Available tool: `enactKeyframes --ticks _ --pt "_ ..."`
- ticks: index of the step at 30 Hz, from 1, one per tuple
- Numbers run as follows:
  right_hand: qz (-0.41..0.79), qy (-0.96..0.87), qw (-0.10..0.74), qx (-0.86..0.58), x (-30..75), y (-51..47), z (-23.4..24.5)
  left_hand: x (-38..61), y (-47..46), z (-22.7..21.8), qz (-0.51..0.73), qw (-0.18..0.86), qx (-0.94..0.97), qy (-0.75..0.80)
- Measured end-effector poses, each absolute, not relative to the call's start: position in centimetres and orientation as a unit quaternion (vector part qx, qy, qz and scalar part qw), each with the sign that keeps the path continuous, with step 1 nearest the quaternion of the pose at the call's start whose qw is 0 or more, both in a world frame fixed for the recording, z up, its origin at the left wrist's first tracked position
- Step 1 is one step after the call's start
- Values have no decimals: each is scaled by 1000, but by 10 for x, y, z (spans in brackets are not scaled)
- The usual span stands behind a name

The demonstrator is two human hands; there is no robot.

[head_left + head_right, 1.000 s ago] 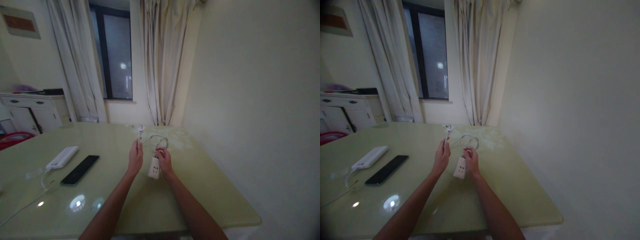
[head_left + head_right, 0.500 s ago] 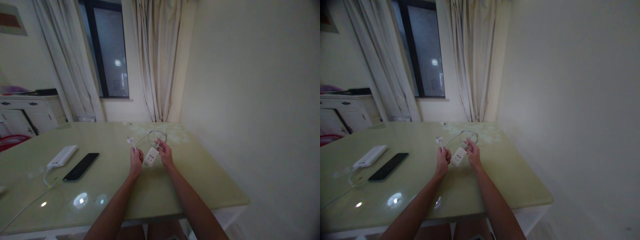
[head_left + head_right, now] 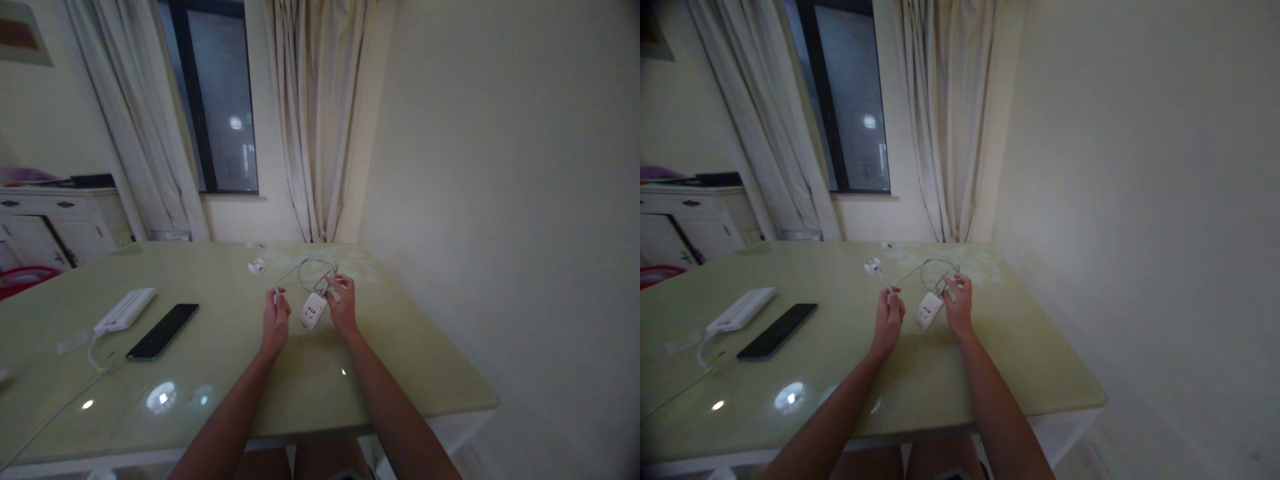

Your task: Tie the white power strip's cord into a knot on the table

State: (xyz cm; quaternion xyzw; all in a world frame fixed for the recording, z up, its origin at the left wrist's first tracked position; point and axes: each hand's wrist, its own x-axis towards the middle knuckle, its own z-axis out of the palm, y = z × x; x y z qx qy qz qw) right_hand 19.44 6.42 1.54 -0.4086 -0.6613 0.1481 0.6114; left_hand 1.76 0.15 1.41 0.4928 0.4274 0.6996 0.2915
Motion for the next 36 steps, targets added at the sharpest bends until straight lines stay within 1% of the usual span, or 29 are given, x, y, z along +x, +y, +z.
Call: enactKeyframes --ticks 2,4,6,9,11,13,16,19,23,27,32,36 --pt "102 -687 600 -396 198 63 17 17 1 15 699 284 497 429" --pt "100 -702 598 -373 198 61 19 15 0 16 701 266 498 435" --pt "128 -677 630 -358 194 58 19 12 -1 17 712 234 487 449" --pt "201 -587 697 -358 185 56 20 4 -2 19 725 161 464 483" --pt "261 -544 713 -357 179 55 22 1 -3 19 721 117 464 500" --pt "322 -540 695 -348 174 53 24 2 -4 17 713 102 478 502" --pt "390 -579 638 -324 165 47 25 7 -6 13 685 124 526 488" --pt "416 -620 593 -302 154 39 22 13 -7 7 651 148 574 474" --pt "436 -650 555 -283 142 32 15 13 -5 2 619 170 614 459" --pt "455 -653 541 -272 138 32 11 11 -3 -1 597 167 635 461" --pt "507 -604 542 -289 139 36 9 11 -1 -5 578 109 653 476" --pt "511 -590 547 -302 142 40 8 11 4 -12 541 77 698 463"
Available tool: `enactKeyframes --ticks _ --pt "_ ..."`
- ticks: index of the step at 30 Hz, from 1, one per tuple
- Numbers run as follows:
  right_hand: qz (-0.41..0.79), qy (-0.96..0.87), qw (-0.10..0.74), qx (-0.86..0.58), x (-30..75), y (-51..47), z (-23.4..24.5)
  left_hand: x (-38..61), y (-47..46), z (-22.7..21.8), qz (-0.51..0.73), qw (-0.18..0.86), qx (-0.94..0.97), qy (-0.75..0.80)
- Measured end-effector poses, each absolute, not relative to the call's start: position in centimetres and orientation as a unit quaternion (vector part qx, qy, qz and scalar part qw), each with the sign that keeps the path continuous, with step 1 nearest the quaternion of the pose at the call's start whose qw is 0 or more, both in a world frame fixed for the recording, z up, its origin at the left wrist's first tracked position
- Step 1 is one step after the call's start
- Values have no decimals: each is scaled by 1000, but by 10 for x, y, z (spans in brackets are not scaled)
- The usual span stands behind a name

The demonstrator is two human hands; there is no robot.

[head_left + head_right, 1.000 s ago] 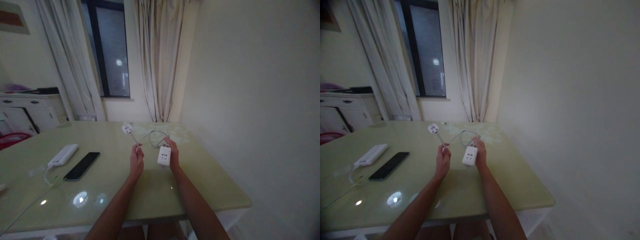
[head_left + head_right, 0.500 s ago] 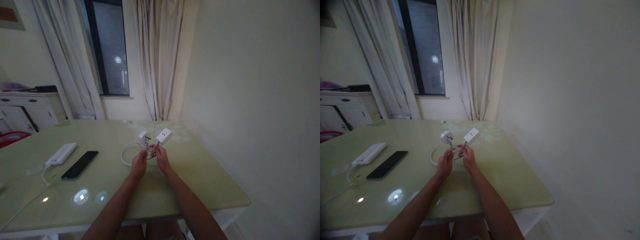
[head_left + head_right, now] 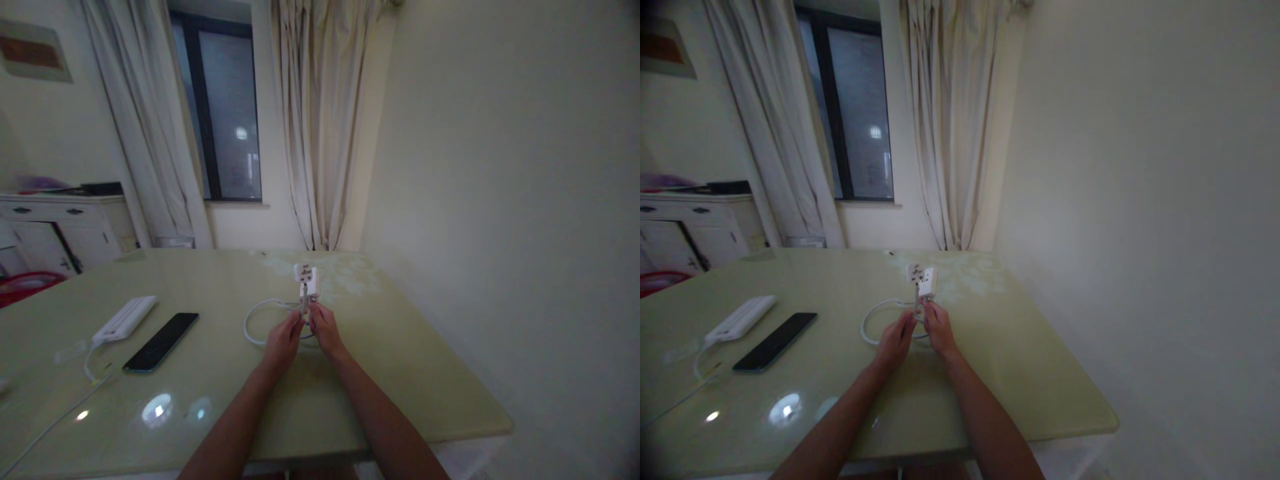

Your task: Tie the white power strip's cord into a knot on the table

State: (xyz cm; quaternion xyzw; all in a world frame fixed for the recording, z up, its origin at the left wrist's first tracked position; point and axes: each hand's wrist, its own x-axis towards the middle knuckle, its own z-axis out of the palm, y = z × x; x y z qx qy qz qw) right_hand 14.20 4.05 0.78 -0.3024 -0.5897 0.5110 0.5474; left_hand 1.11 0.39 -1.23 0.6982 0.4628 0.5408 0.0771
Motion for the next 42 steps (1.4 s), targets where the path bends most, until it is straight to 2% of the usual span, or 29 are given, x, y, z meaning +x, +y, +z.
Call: enactKeyframes --ticks 7,15,22,26,29,35,42 --pt "531 -604 519 -289 143 44 5 10 6 -17 510 14 714 480" --pt "501 -635 517 -282 141 43 1 13 -2 -4 520 66 702 482" --pt "500 -640 513 -277 137 41 -4 11 -3 9 515 29 652 556" --pt "532 -610 529 -254 132 37 -7 9 -2 12 435 115 657 605" --pt "566 -575 542 -236 130 36 -6 8 0 10 408 192 674 584" --pt "535 -602 533 -260 138 37 4 8 6 3 500 242 642 528" --pt "493 -622 536 -288 138 41 0 8 6 7 535 259 617 516"
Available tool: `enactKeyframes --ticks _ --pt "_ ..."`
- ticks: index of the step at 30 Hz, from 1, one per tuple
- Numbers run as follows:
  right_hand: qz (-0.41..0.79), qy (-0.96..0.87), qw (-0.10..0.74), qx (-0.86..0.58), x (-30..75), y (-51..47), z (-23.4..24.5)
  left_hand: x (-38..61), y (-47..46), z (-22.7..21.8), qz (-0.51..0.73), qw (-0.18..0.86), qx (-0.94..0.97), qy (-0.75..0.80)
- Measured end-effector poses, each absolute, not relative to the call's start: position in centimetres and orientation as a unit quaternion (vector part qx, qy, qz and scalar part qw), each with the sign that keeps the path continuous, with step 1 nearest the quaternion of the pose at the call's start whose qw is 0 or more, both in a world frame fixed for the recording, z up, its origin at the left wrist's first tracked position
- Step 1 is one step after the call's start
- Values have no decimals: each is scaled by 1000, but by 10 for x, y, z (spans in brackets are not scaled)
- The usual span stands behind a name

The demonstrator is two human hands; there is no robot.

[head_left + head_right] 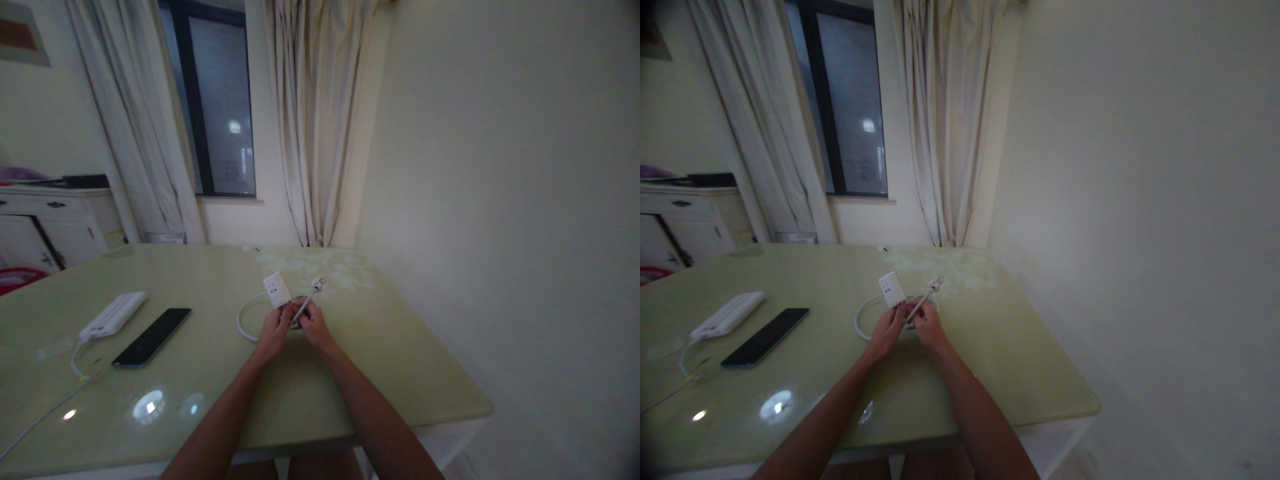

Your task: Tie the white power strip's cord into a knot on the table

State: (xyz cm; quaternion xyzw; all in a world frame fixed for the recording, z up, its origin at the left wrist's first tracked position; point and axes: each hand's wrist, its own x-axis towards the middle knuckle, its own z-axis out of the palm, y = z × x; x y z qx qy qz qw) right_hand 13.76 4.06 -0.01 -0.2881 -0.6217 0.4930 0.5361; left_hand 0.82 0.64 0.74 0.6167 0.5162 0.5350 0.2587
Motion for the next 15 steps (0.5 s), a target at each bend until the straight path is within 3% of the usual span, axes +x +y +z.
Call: enactKeyframes --ticks 10,15 --pt "485 -593 569 -301 142 38 14 6 1 11 616 260 545 506" --pt "496 -522 601 -347 141 42 14 7 0 9 569 176 638 489"
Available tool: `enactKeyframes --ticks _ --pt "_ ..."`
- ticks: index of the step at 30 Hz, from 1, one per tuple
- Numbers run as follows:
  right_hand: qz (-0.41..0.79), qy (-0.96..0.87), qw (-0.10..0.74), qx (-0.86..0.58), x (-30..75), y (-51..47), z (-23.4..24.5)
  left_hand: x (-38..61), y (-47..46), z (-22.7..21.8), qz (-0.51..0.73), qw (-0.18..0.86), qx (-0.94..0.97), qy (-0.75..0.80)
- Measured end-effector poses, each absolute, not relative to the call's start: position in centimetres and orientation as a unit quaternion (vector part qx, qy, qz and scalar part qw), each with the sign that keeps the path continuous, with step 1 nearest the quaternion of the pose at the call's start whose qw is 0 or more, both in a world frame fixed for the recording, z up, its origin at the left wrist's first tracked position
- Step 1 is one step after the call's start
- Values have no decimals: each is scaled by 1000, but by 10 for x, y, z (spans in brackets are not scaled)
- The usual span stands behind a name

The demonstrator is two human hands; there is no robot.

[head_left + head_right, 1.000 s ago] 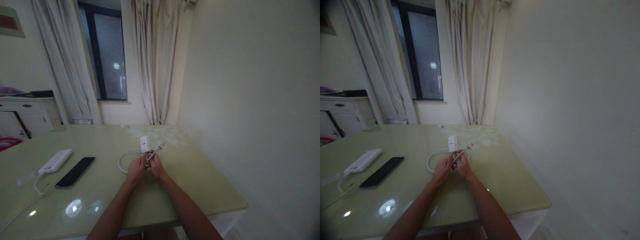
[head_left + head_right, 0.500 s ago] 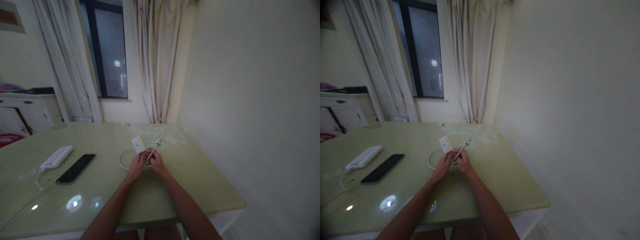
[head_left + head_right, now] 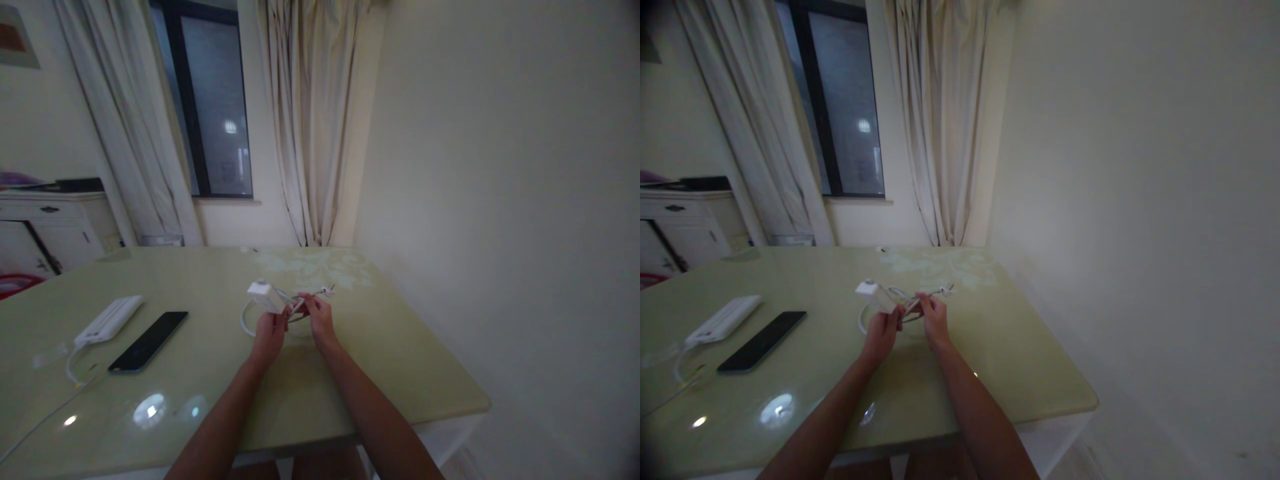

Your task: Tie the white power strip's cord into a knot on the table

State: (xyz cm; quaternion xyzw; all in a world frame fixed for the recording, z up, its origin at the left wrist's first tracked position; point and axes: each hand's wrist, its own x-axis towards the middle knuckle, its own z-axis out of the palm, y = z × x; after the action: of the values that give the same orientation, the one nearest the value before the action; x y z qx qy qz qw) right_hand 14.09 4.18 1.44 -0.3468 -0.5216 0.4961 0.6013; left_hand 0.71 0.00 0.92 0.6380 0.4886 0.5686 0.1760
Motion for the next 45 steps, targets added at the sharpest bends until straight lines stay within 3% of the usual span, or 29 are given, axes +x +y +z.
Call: enactKeyframes --ticks 4,10,15,26,40,45 --pt "476 -480 637 -370 144 47 12 13 -2 7 558 84 712 417" --pt "461 -487 661 -338 145 47 12 12 -4 -3 474 76 761 436" --pt "393 -644 582 -304 146 36 15 7 -3 -9 442 11 784 436" --pt "241 -813 458 -265 164 35 29 6 -9 -9 416 -107 831 353" --pt "223 -815 461 -271 160 37 23 -1 -19 15 436 -233 759 424" --pt "221 -828 446 -257 161 34 24 -6 -13 15 431 -175 745 479"
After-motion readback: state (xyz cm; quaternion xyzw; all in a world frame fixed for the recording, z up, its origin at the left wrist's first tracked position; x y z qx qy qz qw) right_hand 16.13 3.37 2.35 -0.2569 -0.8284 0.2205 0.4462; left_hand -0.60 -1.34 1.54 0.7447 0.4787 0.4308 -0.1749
